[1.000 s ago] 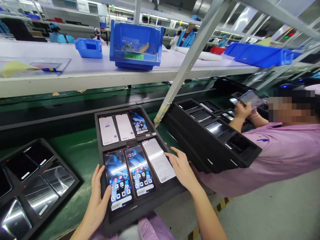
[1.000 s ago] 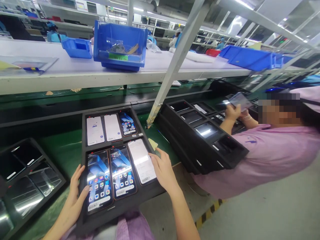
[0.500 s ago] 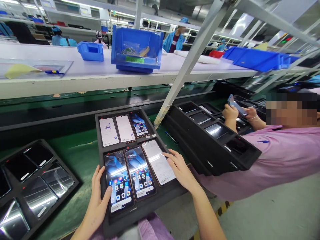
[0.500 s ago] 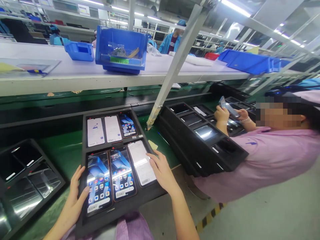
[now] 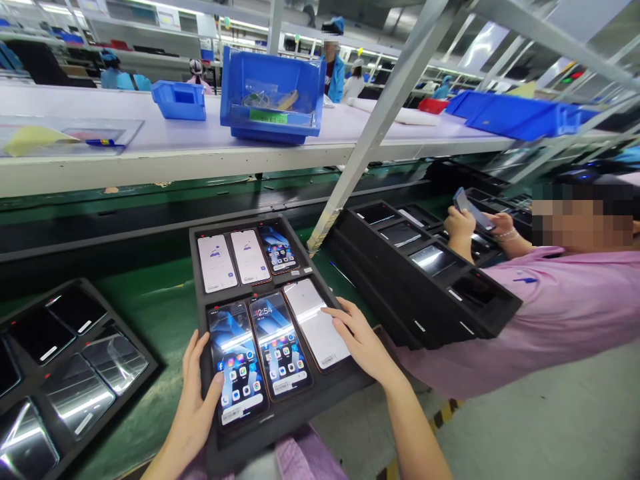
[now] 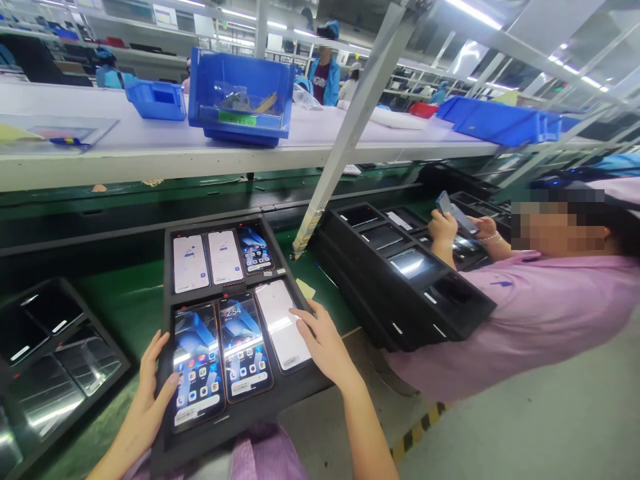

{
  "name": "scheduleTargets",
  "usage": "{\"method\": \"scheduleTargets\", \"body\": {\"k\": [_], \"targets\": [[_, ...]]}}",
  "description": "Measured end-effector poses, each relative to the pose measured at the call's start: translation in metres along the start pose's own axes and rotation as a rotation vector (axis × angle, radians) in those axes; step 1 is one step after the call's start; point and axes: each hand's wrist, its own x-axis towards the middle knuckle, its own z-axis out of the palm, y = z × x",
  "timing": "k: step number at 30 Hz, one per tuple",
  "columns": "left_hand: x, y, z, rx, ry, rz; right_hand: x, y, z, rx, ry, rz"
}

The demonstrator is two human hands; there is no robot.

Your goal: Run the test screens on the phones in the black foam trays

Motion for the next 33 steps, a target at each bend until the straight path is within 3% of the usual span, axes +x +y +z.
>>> {"method": "scheduleTargets", "body": {"k": [18,29,31,33], "targets": [[0.001,-0.001,0.0,0.019,0.004,0.014,0.002,0.007,0.001,0.014,0.01,-0.033],[0.001,0.0,0.0,0.022,0.013,0.007,-0.001,0.004,-0.022,-0.04,-0.329,-0.195],[0.0,0.002,0.0,0.018,0.012,-0.001,0.0,0.003,-0.019,-0.04,-0.312,-0.164],[0.0,0.003,0.0,0.017,0.011,-0.012,0.0,0.001,-0.013,-0.009,-0.193,-0.115]]}}
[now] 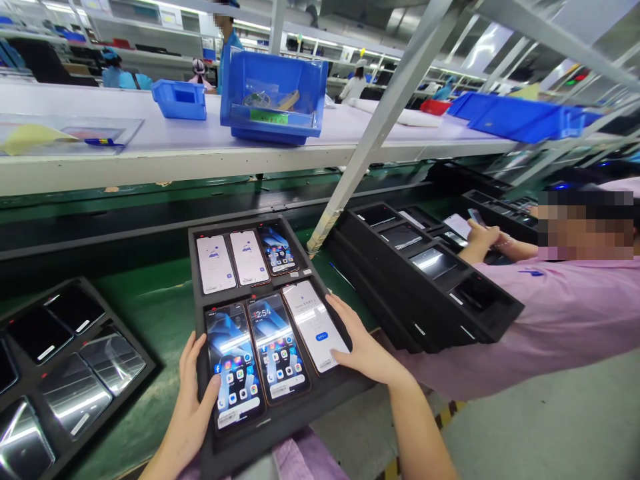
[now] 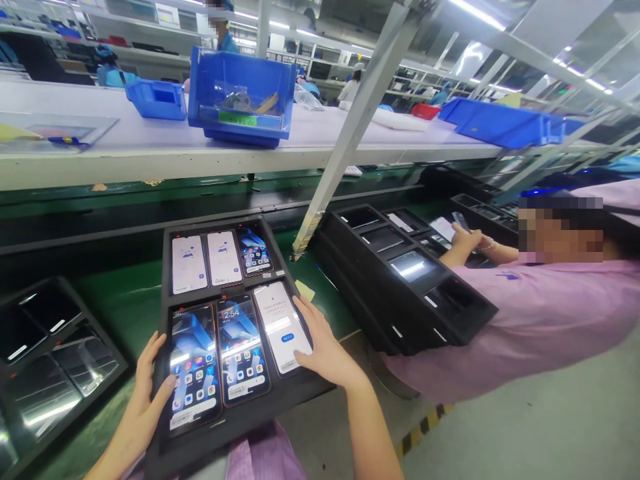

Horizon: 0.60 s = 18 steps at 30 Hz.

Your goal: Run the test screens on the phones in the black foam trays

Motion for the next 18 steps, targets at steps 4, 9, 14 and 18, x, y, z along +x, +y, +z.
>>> {"method": "scheduleTargets", "body": {"k": [4,9,14,18], "targets": [[0.0,0.001,-0.001,0.008,-0.004,-0.013,-0.004,-0.002,0.01,0.045,0.28,0.014],[0.001,0.002,-0.002,0.021,-0.011,-0.006,-0.016,-0.009,0.009,-0.08,0.256,-0.132],[0.002,0.005,-0.003,0.004,-0.012,-0.017,-0.019,-0.017,0.01,-0.227,0.16,-0.208],[0.002,0.005,-0.002,-0.005,-0.011,-0.02,-0.019,-0.019,0.009,-0.311,0.097,-0.211]]}}
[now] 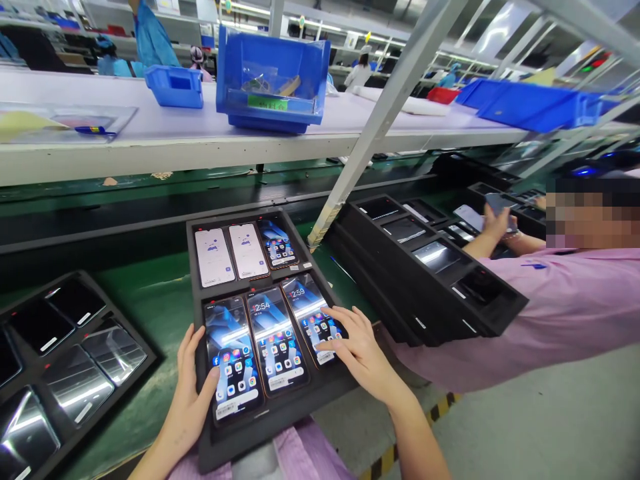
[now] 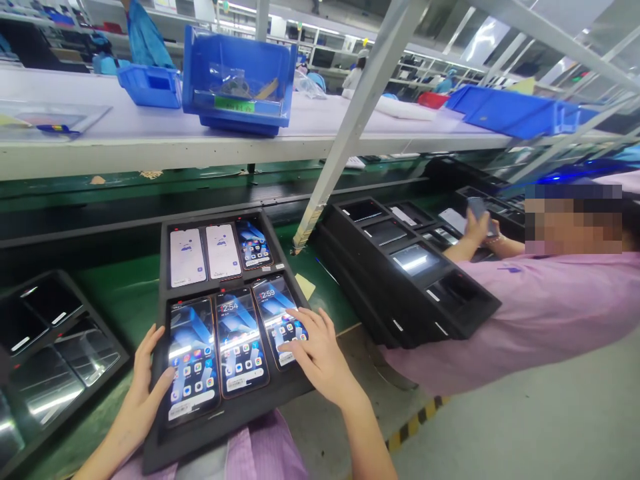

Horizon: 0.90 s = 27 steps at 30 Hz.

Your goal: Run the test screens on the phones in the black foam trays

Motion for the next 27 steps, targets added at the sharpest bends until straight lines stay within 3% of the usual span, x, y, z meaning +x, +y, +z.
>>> {"method": "scheduleTargets", "body": {"k": [4,8,16,21,24,27], "targets": [[0.0,-0.004,0.001,-0.082,-0.033,-0.019,-0.002,-0.003,0.001,-0.003,0.048,-0.022],[-0.003,-0.006,-0.001,-0.196,-0.101,-0.016,-0.004,-0.023,0.013,0.038,0.104,-0.086],[-0.004,0.003,-0.005,-0.11,-0.146,0.034,0.001,-0.06,0.031,-0.026,-0.042,-0.229],[-0.007,0.004,-0.003,-0.085,-0.138,0.035,0.003,-0.063,0.031,-0.071,-0.143,-0.23],[-0.004,0.002,-0.003,-0.128,-0.11,0.03,0.004,-0.056,0.028,-0.061,-0.116,-0.246],[0.014,0.005,-0.008,-0.055,-0.043,0.081,0.019,-0.038,0.019,-0.064,-0.047,-0.229]]}}
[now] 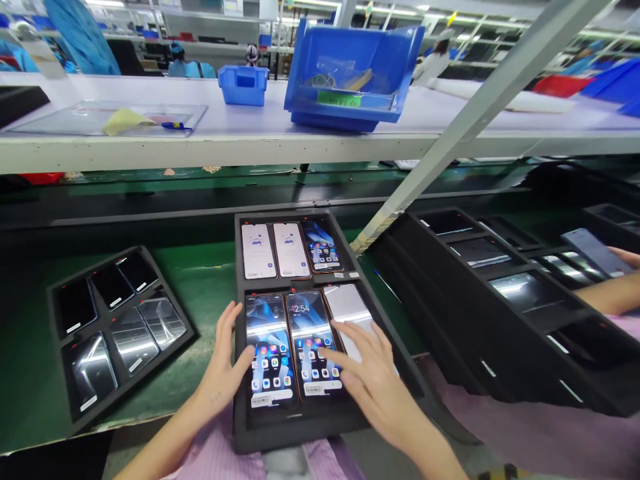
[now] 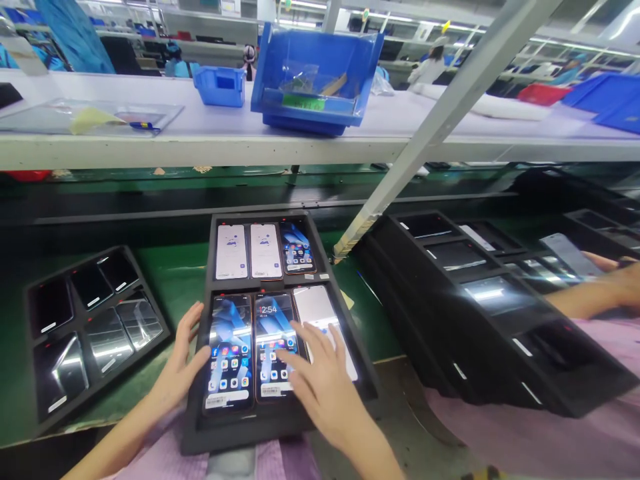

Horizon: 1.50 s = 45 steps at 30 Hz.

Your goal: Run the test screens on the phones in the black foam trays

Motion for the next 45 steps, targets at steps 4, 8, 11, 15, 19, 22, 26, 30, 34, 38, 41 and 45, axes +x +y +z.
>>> {"method": "scheduleTargets", "body": {"k": [4,8,11,15,19,22,26,30,34,38,41,45], "targets": [[0.047,0.009,-0.008,0.256,0.012,0.139,0.041,0.043,-0.014,-0.071,0.04,0.098],[0.087,0.014,-0.007,0.386,0.044,0.165,0.093,0.076,-0.015,-0.165,0.063,0.185],[0.096,0.012,-0.004,0.411,0.062,0.147,0.118,0.087,-0.006,-0.187,0.035,0.168],[0.095,0.008,-0.004,0.424,0.057,0.139,0.13,0.091,0.006,-0.199,0.024,0.139],[0.098,0.012,-0.007,0.511,0.029,0.145,0.135,0.088,0.006,-0.21,0.03,0.124],[0.106,0.021,-0.008,0.646,0.01,0.17,0.142,0.084,0.004,-0.207,0.023,0.101],[0.119,0.029,-0.005,0.838,0.008,0.329,0.149,0.078,0.004,-0.198,0.003,0.069],[0.129,0.028,-0.001,0.886,-0.075,0.423,0.148,0.076,0.008,-0.203,-0.005,0.054],[0.132,0.024,0.001,0.87,-0.085,0.408,0.145,0.074,0.011,-0.218,-0.01,0.048],[0.124,0.023,-0.001,0.796,0.002,0.318,0.14,0.08,0.002,-0.239,0.035,0.086],[0.104,0.019,-0.002,0.701,0.042,0.271,0.129,0.09,-0.011,-0.268,0.133,0.191],[0.065,0.014,-0.005,0.661,-0.068,0.415,0.114,0.104,-0.015,-0.297,0.185,0.291]]}}
